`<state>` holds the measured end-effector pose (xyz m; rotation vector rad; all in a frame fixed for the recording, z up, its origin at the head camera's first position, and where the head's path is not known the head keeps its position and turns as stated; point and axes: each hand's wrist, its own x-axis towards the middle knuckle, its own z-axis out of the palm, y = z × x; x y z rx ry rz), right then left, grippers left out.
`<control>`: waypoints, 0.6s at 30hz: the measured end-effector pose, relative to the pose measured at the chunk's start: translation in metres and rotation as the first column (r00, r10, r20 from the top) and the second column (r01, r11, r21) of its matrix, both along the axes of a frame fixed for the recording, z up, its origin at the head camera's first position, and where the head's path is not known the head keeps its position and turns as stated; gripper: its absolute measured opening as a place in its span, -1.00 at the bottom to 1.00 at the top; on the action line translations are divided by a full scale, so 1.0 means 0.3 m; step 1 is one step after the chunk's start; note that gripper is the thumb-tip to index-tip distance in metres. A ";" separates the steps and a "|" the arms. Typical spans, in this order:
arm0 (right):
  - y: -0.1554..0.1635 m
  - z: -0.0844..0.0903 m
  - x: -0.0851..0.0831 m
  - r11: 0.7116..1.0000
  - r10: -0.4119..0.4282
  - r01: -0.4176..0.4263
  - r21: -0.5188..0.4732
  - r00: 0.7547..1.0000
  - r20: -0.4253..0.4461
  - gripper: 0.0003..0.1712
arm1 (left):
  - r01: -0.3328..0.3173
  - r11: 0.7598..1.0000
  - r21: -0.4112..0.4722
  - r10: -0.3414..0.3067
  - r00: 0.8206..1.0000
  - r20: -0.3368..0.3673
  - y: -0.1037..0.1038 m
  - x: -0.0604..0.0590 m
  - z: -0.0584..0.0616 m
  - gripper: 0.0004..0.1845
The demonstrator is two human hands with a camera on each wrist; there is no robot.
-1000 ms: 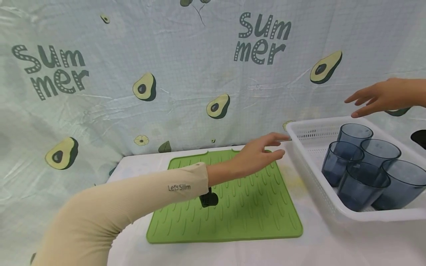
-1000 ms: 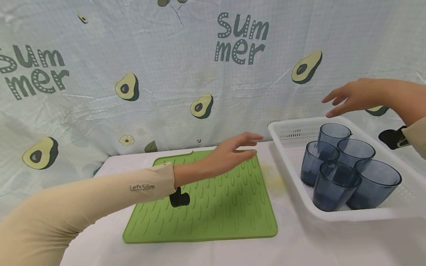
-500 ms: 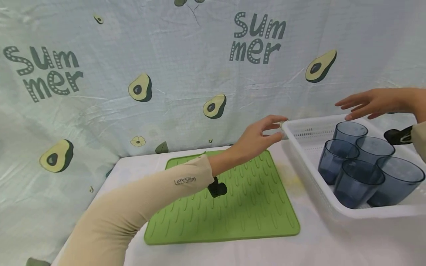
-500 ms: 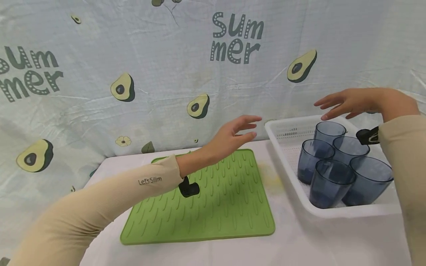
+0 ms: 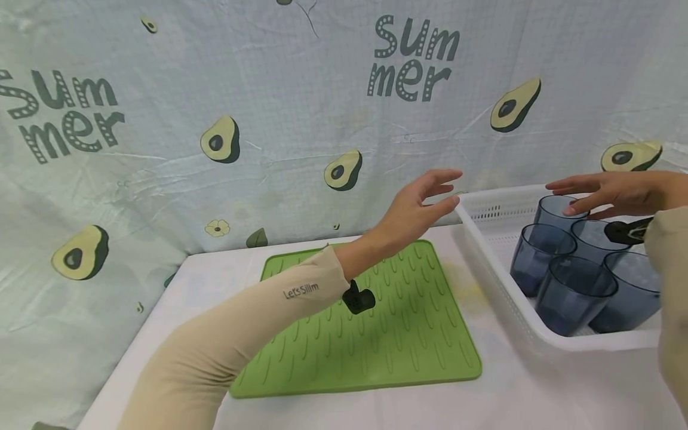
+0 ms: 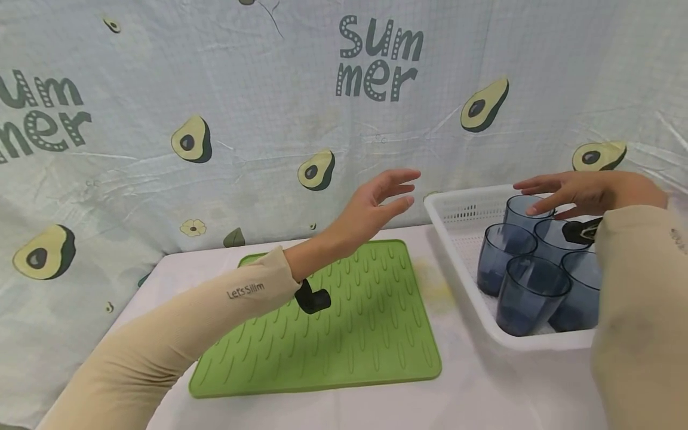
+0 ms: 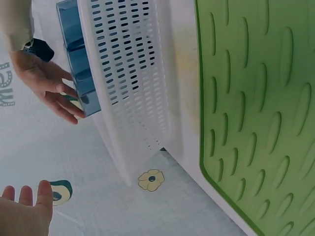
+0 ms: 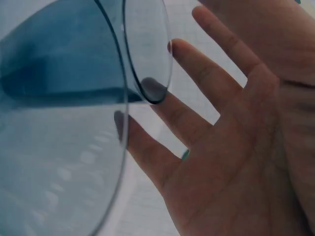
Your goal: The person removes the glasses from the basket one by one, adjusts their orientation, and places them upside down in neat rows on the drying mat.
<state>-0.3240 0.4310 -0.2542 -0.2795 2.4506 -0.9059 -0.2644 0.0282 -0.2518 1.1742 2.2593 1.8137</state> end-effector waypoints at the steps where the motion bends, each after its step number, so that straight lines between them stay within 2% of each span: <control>1: 0.001 -0.006 0.002 1.000 -0.003 0.003 -0.011 1.000 0.007 0.05 | 0.004 1.000 0.004 -0.004 1.000 0.002 0.003 -0.002 -0.004 -0.52; 4: 0.002 -0.028 0.005 1.000 -0.008 0.008 -0.009 1.000 -0.008 0.07 | 0.019 1.000 0.014 -0.019 1.000 0.014 0.010 -0.009 -0.018 -0.52; 9: -0.004 -0.053 0.001 0.998 0.004 0.001 0.064 0.998 -0.067 0.06 | 0.045 0.998 0.039 -0.047 0.998 0.039 0.025 -0.016 -0.041 -0.52; 14: -0.008 -0.059 -0.001 0.995 0.030 -0.018 0.100 0.992 -0.124 -0.04 | 0.046 0.998 0.048 -0.048 0.998 0.049 0.052 -0.013 -0.054 -0.52; 18: -0.022 -0.056 -0.002 0.995 0.016 -0.004 0.095 0.992 -0.124 -0.02 | 0.042 0.998 0.041 -0.044 0.998 0.048 0.078 -0.009 -0.058 -0.52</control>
